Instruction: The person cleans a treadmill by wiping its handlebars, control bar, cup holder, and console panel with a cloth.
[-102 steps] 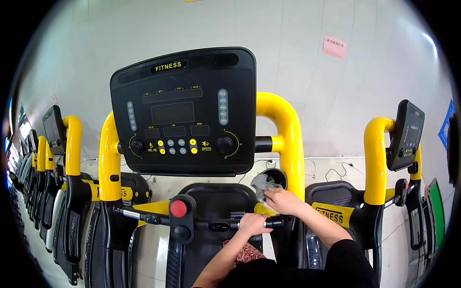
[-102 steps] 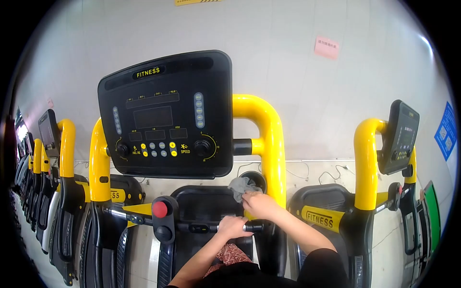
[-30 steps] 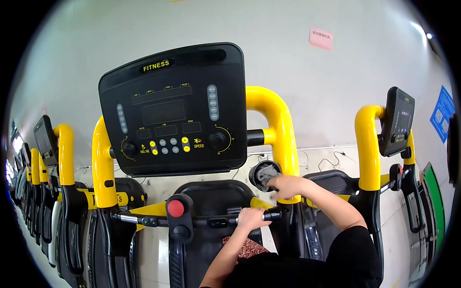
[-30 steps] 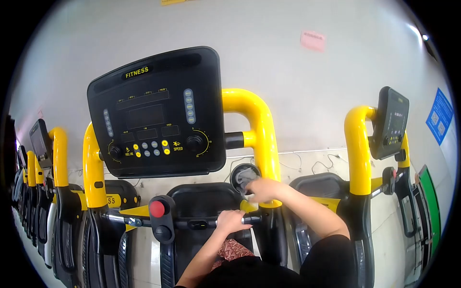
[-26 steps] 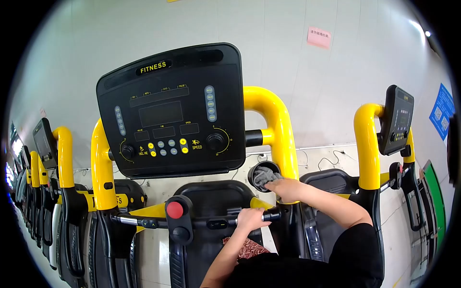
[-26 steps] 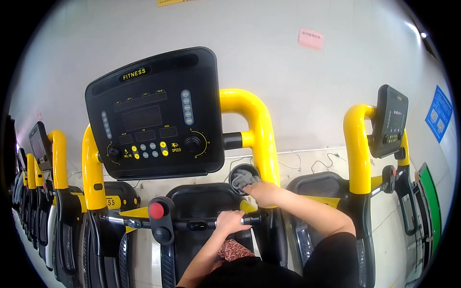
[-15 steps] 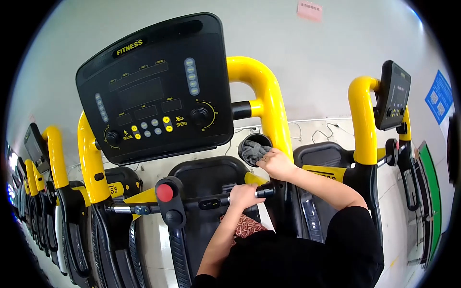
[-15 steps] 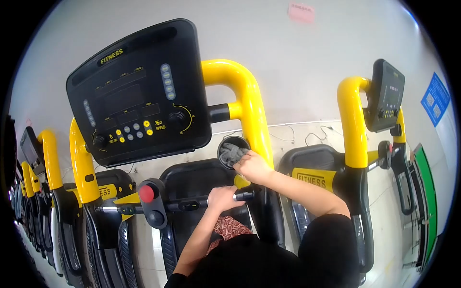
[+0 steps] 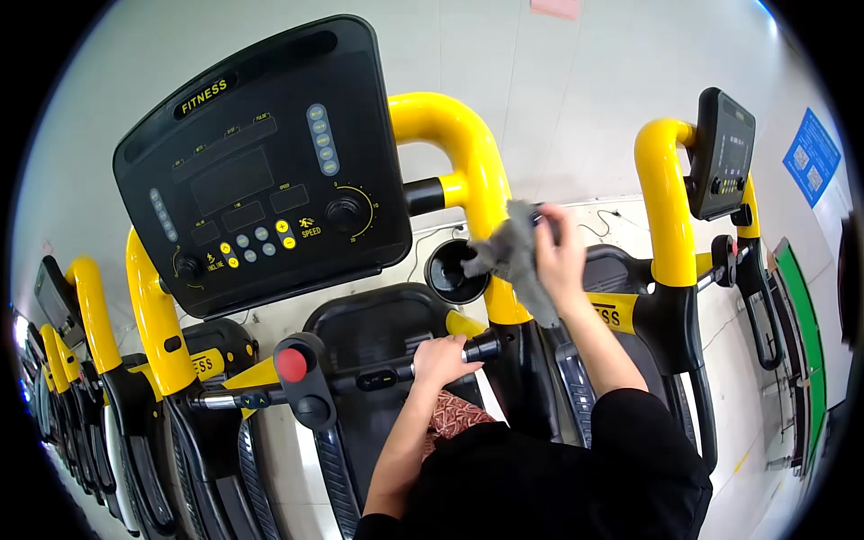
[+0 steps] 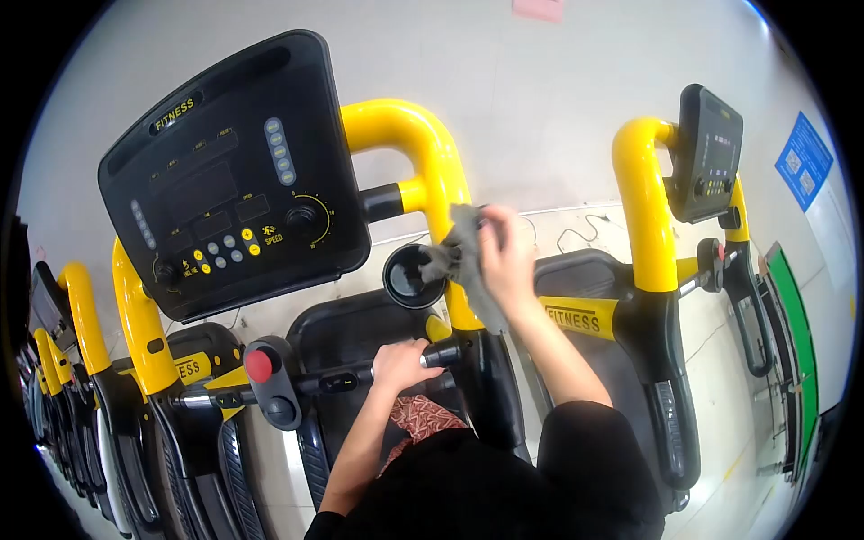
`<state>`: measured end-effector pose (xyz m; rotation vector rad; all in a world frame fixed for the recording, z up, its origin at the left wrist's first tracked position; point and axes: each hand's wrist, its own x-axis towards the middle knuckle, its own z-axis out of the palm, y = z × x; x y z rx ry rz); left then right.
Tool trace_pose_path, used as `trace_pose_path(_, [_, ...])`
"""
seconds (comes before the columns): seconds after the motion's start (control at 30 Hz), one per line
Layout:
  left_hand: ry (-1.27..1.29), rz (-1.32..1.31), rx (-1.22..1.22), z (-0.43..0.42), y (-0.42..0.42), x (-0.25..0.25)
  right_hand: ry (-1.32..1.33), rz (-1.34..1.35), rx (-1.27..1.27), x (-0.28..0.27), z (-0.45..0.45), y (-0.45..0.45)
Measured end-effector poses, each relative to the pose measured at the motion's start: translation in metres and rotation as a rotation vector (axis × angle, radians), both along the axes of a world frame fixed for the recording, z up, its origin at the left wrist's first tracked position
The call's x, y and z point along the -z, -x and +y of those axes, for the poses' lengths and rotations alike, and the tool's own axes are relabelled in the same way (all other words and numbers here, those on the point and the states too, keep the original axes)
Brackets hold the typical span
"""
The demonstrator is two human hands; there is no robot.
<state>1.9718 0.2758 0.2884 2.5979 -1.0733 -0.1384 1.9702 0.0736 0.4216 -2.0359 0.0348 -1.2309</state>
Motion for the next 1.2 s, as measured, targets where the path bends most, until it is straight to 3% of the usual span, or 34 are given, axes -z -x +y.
trace_pose_path(0.03, [-0.003,-0.004,0.001,0.0,-0.001,0.001,-0.005,0.047,-0.117,0.015,0.006,-0.004])
trace_pose_path(0.1, [0.014,-0.027,0.004,0.0,-0.001,0.007,0.396,0.207,-0.199,0.031,0.023,-0.007])
trace_pose_path(0.17, [0.021,-0.024,0.004,0.0,0.0,0.005,0.763,0.326,-0.052,0.045,0.033,-0.008])
trace_pose_path(0.3, [0.029,-0.048,0.006,0.001,-0.001,0.005,0.765,0.386,0.104,0.047,0.041,-0.025])
trace_pose_path(0.4, [0.034,-0.033,0.002,0.001,0.0,0.005,0.933,0.294,0.162,0.051,0.037,-0.048])
trace_pose_path(0.53, [0.024,-0.03,0.007,0.0,-0.001,0.007,1.088,0.429,0.086,0.045,0.035,-0.062])
trace_pose_path(0.7, [-0.039,0.041,-0.013,0.0,-0.001,0.004,0.831,0.336,-0.161,0.029,0.029,-0.061])
trace_pose_path(0.8, [-0.049,0.049,-0.005,0.0,-0.002,0.003,0.158,0.214,-0.308,0.016,0.032,-0.046])
trace_pose_path(0.83, [-0.05,0.051,-0.009,0.0,-0.002,0.002,0.156,0.218,-0.307,0.017,0.037,-0.042])
trace_pose_path(0.9, [-0.061,0.056,0.0,0.0,-0.001,0.004,0.113,-0.031,-0.182,0.02,0.05,-0.037])
trace_pose_path(0.97, [-0.016,0.005,-0.002,0.0,-0.001,0.005,0.352,0.229,-0.166,0.045,0.053,-0.043])
trace_pose_path(1.03, [-0.016,0.026,0.004,0.0,0.0,0.004,0.399,0.417,-0.173,0.064,0.063,-0.041])
trace_pose_path(1.1, [0.198,-0.096,0.088,0.003,-0.001,0.009,0.438,0.427,-0.184,0.065,0.061,-0.034])
trace_pose_path(1.2, [0.467,-0.072,0.0,0.007,-0.005,-0.005,-0.006,0.375,-0.374,0.064,0.057,-0.03])
